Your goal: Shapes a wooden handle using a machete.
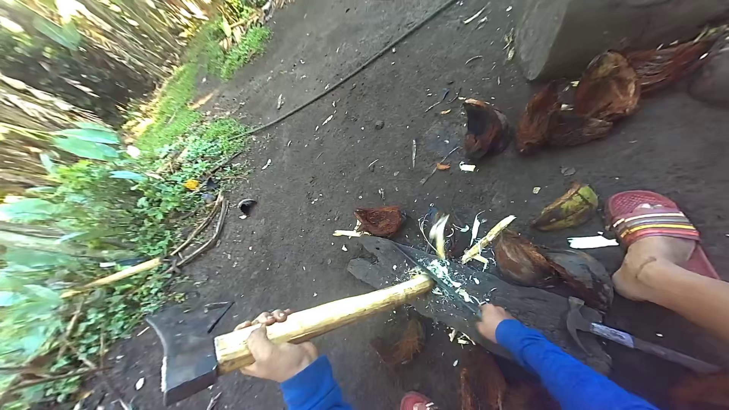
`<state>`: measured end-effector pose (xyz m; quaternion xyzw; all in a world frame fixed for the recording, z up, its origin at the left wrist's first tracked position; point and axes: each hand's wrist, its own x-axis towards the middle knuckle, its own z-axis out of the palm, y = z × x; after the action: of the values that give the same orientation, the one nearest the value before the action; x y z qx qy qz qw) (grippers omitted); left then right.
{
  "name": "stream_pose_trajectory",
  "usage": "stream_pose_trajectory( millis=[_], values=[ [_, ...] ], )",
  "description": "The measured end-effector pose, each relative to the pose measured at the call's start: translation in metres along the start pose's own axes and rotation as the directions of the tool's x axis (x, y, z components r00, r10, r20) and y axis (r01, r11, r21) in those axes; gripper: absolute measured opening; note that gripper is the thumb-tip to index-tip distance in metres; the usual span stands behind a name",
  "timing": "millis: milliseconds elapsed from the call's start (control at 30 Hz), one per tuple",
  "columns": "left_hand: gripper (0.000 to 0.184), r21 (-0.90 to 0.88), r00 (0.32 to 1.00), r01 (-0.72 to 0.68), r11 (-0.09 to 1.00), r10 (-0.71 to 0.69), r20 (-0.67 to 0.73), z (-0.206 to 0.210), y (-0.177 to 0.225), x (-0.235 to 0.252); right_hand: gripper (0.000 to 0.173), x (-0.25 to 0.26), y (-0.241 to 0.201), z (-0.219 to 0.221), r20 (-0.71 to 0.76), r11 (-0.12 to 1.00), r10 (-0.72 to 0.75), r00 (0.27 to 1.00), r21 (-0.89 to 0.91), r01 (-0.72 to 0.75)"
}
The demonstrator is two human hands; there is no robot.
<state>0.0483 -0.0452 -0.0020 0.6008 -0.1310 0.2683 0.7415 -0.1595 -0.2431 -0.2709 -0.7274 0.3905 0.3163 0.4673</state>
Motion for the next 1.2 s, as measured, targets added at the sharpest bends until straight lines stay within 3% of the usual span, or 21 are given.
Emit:
stream_pose_trajectory(
  millis=[167, 300, 367, 433, 567, 800, 1200],
  values=[
    [0.023, -0.038, 0.999, 0.032, 0.999, -0.031, 0.018, -0.006, -0.005, 0.004, 0.042, 0.010, 0.026, -0.006, -0.019, 0.999, 0.015, 1.000, -0.041, -0.016],
    [0.019, -0.271, 0.959, 0.088, 0.958, -0.008, 0.283, -0.019, -0.014, 0.018, 0.042, 0.023, 0.034, -0.002, -0.026, 0.999, -0.028, 0.999, -0.031, 0.027],
    [0.014, -0.393, 0.886, 0.203, 0.897, 0.003, 0.464, -0.022, -0.015, 0.025, 0.041, 0.032, 0.040, -0.001, -0.036, 0.999, -0.038, 0.999, -0.007, 0.038],
    [0.026, -0.436, 0.779, 0.324, 0.839, 0.024, 0.626, -0.024, -0.011, 0.030, 0.043, 0.035, 0.043, -0.002, -0.040, 0.999, -0.036, 0.999, -0.001, 0.036],
    [0.033, -0.466, 0.602, 0.462, 0.755, 0.120, 0.790, -0.026, -0.003, 0.030, 0.045, 0.019, 0.032, -0.004, -0.031, 0.998, -0.019, 0.999, -0.060, 0.017],
    [0.034, -0.461, 0.467, 0.507, 0.729, 0.217, 0.857, -0.025, 0.003, 0.023, 0.043, 0.022, 0.035, -0.002, -0.058, 0.997, -0.030, 0.998, -0.074, 0.026],
    [0.034, -0.451, 0.383, 0.571, 0.686, 0.263, 0.885, -0.022, 0.012, 0.006, 0.043, 0.028, 0.040, -0.003, -0.072, 0.997, -0.041, 0.997, -0.062, 0.037]
  ],
)
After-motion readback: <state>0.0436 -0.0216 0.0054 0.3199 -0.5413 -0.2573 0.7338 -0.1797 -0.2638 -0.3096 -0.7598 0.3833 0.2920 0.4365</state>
